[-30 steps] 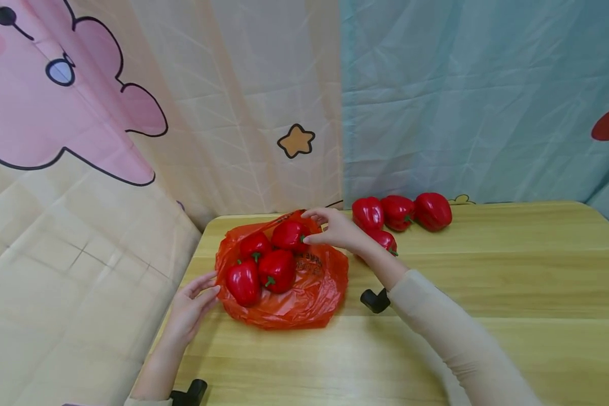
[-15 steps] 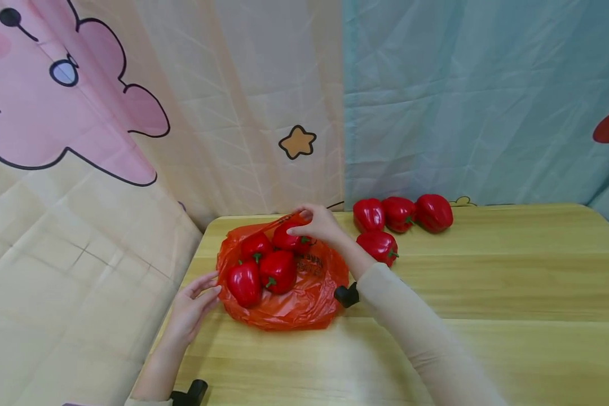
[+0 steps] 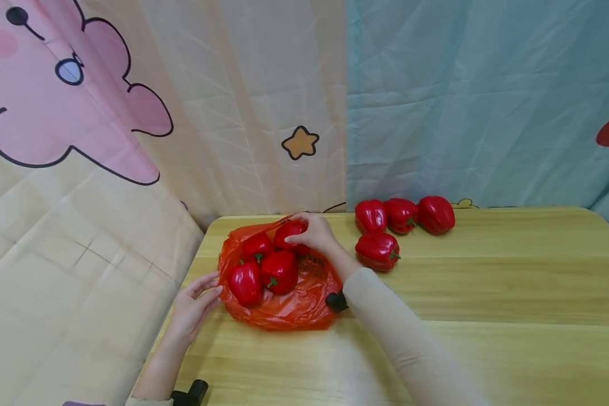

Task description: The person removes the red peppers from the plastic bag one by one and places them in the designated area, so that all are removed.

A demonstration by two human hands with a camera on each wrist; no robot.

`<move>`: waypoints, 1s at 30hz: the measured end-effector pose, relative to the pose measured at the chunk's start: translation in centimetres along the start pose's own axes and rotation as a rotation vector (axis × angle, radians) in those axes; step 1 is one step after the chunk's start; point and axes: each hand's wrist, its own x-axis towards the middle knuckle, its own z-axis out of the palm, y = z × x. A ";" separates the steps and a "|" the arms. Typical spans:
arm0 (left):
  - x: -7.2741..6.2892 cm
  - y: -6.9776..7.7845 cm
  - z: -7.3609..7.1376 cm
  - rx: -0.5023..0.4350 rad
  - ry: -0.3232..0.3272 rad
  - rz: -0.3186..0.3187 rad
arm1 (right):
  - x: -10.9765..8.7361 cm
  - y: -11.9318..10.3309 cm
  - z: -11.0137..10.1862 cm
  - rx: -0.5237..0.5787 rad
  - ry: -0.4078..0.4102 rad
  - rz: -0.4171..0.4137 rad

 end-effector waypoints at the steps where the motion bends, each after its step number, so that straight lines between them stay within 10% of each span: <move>1: 0.0 0.0 0.0 0.003 0.001 -0.004 | 0.0 0.0 0.1 -0.025 -0.004 -0.006; 30: -0.1 0.0 0.1 -0.007 0.000 -0.009 | -0.3 1.0 1.1 -0.243 -0.007 -0.082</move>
